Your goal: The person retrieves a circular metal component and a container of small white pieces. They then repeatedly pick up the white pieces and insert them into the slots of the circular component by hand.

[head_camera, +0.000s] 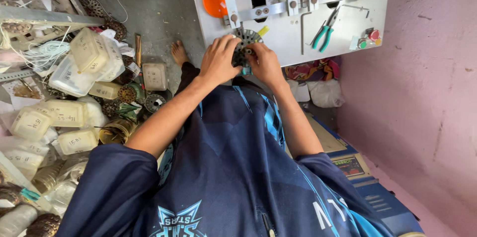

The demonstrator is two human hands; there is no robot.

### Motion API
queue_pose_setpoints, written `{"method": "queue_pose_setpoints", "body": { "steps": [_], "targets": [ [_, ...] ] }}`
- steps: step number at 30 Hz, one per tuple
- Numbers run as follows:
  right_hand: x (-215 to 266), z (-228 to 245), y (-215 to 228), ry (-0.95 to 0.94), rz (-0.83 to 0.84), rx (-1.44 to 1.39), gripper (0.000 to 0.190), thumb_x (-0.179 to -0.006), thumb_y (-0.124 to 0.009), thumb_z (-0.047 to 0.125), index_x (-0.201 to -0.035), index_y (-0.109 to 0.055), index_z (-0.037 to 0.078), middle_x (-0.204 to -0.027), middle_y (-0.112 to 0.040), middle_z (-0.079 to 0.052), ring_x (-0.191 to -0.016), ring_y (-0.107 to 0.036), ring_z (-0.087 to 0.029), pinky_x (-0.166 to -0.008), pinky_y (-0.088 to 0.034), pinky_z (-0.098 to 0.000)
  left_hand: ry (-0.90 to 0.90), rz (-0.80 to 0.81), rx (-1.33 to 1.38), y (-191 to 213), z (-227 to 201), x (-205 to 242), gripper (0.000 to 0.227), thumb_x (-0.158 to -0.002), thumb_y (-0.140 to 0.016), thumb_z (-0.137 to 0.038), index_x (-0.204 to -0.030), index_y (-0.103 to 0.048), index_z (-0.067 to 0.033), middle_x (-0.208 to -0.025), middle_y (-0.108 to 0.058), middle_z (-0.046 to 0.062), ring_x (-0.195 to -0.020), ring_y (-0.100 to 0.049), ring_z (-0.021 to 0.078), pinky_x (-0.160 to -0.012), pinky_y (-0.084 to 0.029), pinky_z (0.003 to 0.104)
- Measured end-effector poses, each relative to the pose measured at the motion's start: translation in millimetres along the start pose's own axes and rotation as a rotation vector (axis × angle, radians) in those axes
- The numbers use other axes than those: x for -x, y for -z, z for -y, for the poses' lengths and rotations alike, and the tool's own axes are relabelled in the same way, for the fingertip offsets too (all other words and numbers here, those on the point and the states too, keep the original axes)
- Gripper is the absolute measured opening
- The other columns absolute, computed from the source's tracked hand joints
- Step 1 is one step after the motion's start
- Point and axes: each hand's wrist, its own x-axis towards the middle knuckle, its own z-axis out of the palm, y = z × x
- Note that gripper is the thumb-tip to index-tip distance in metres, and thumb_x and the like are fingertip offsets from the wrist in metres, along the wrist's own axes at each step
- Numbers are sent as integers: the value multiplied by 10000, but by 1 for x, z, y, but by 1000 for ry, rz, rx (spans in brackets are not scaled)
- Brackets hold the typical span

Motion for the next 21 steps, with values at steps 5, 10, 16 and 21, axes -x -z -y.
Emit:
{"method": "queue_pose_setpoints", "body": {
  "steps": [5,10,16,21],
  "targets": [
    [10,-14,25,112,110,-132,298,-928,-628,-23,-1221,-663,14,-1070,-694,-181,-950,-700,-367,-828,-575,-429,214,-121,-117,-40,-31,-14,804,-666,-907,-288,-1327,-536,-23,-1292,-560,146,-1136,-549,408,-859,-548,493],
    [24,-41,42,68,-7,-187,274,-917,-663,6,-1191,-657,6,-1097,-714,-162,-1016,-737,-316,-859,-586,-394,275,-182,-182,-55,-12,-21,512,-803,-845,-396,-1132,-630,-67,-1266,-571,170,-1086,-555,423,-728,-546,525],
    [35,-79,26,-296,152,-47,396,-864,-812,217,-1164,-647,19,-937,-750,-135,-877,-758,-301,-798,-589,-384,274,-74,-70,-61,14,-24,317,-908,-752,-356,-872,-709,-44,-926,-659,180,-807,-666,415,-715,-546,527],
    [38,-69,-8,-296,176,-55,849,-712,-899,306,-1382,-457,29,-1002,-732,-174,-964,-713,-352,-854,-550,-407,498,-96,361,-39,14,-10,371,-954,-729,-299,-740,-677,0,-753,-714,183,-649,-690,286,-606,-546,442]
  ]
}}
